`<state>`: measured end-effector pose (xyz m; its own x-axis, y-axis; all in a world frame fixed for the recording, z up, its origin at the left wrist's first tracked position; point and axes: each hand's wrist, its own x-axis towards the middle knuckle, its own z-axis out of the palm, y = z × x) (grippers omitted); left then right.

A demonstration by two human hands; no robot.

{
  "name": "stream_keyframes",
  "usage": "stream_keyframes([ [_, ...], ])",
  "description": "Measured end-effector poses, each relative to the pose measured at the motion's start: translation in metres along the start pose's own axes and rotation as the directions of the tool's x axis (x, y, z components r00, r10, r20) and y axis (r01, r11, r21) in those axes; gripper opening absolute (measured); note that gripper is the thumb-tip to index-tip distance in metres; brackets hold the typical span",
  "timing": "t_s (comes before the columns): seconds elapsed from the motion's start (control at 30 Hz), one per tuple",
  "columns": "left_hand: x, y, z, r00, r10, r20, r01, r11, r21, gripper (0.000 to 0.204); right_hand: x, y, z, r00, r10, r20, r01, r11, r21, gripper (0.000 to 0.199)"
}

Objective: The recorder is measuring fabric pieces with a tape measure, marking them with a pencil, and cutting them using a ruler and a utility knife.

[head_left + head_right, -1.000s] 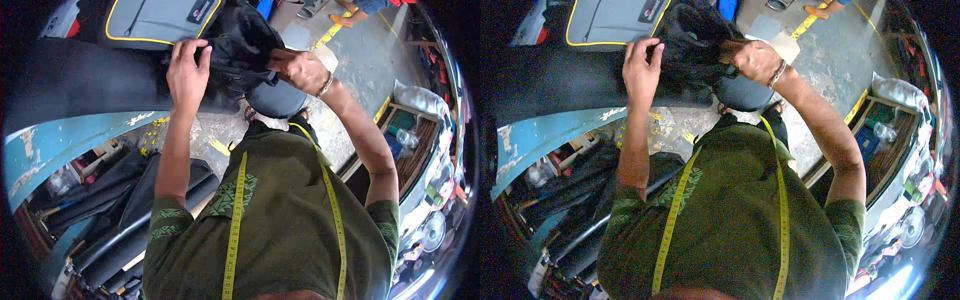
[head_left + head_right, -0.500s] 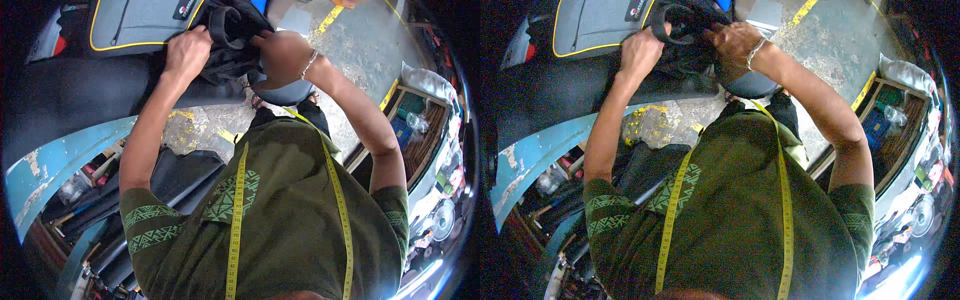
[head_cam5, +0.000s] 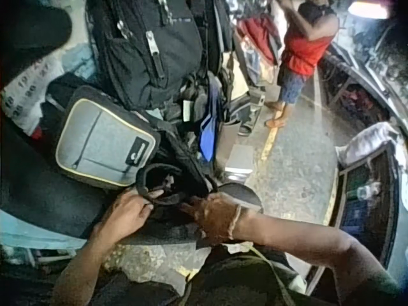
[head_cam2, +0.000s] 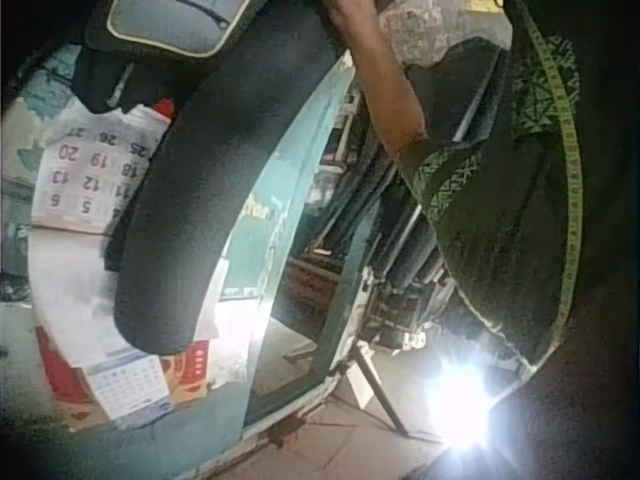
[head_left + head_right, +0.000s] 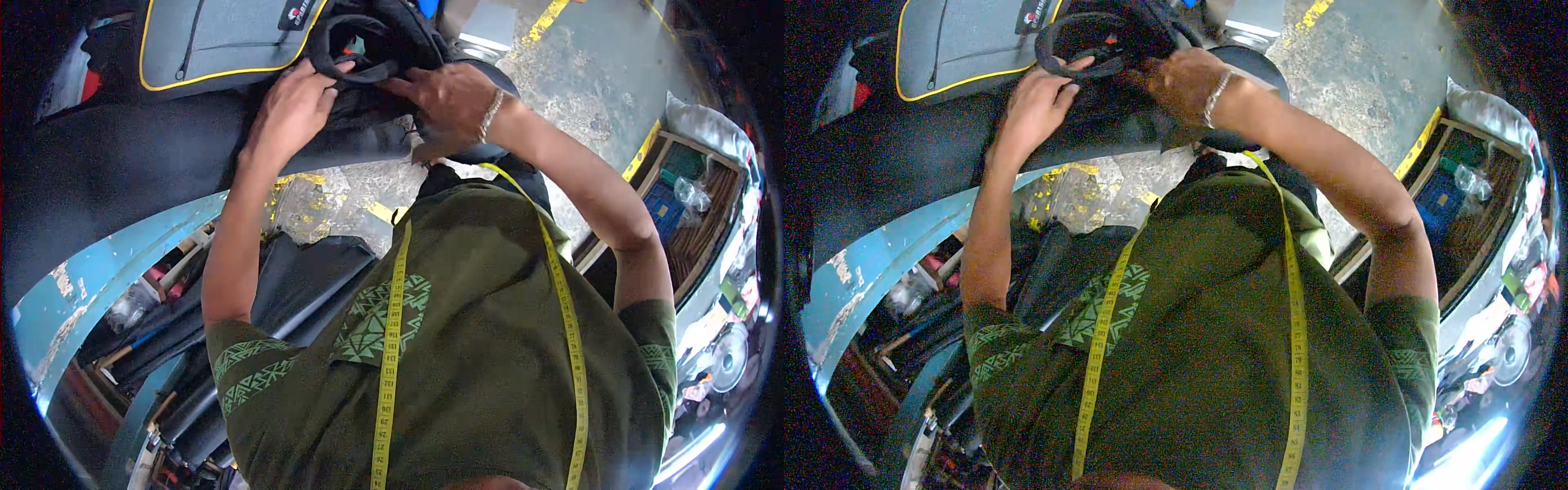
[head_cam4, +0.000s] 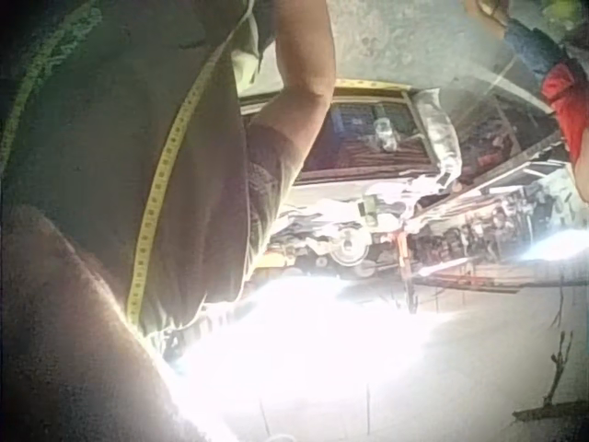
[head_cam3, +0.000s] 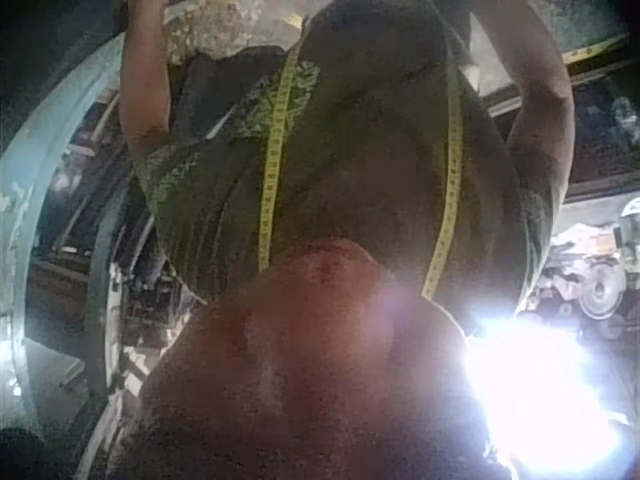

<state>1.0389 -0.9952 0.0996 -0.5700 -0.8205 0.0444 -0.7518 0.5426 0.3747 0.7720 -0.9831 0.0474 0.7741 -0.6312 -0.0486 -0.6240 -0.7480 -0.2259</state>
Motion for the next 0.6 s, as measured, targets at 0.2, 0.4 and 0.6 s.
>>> stream_keyframes([
  [0.2,-0.002,-0.014,-0.008,0.993,-0.116,0.002,0.116,0.991,-0.064,0.028,0.020,0.004,-0.013,0.996,0.035,0.082,-0.036,0.999,0.012,0.069],
  [0.4,-0.011,-0.021,0.005,0.996,-0.069,0.058,0.045,0.938,0.342,0.033,0.033,0.009,-0.014,0.973,-0.004,0.231,0.041,0.988,-0.152,0.064],
  [0.6,-0.015,-0.023,0.001,0.973,-0.200,0.113,0.175,0.965,0.195,0.035,0.019,0.019,-0.019,0.975,-0.025,0.221,0.077,0.970,-0.231,0.047],
])
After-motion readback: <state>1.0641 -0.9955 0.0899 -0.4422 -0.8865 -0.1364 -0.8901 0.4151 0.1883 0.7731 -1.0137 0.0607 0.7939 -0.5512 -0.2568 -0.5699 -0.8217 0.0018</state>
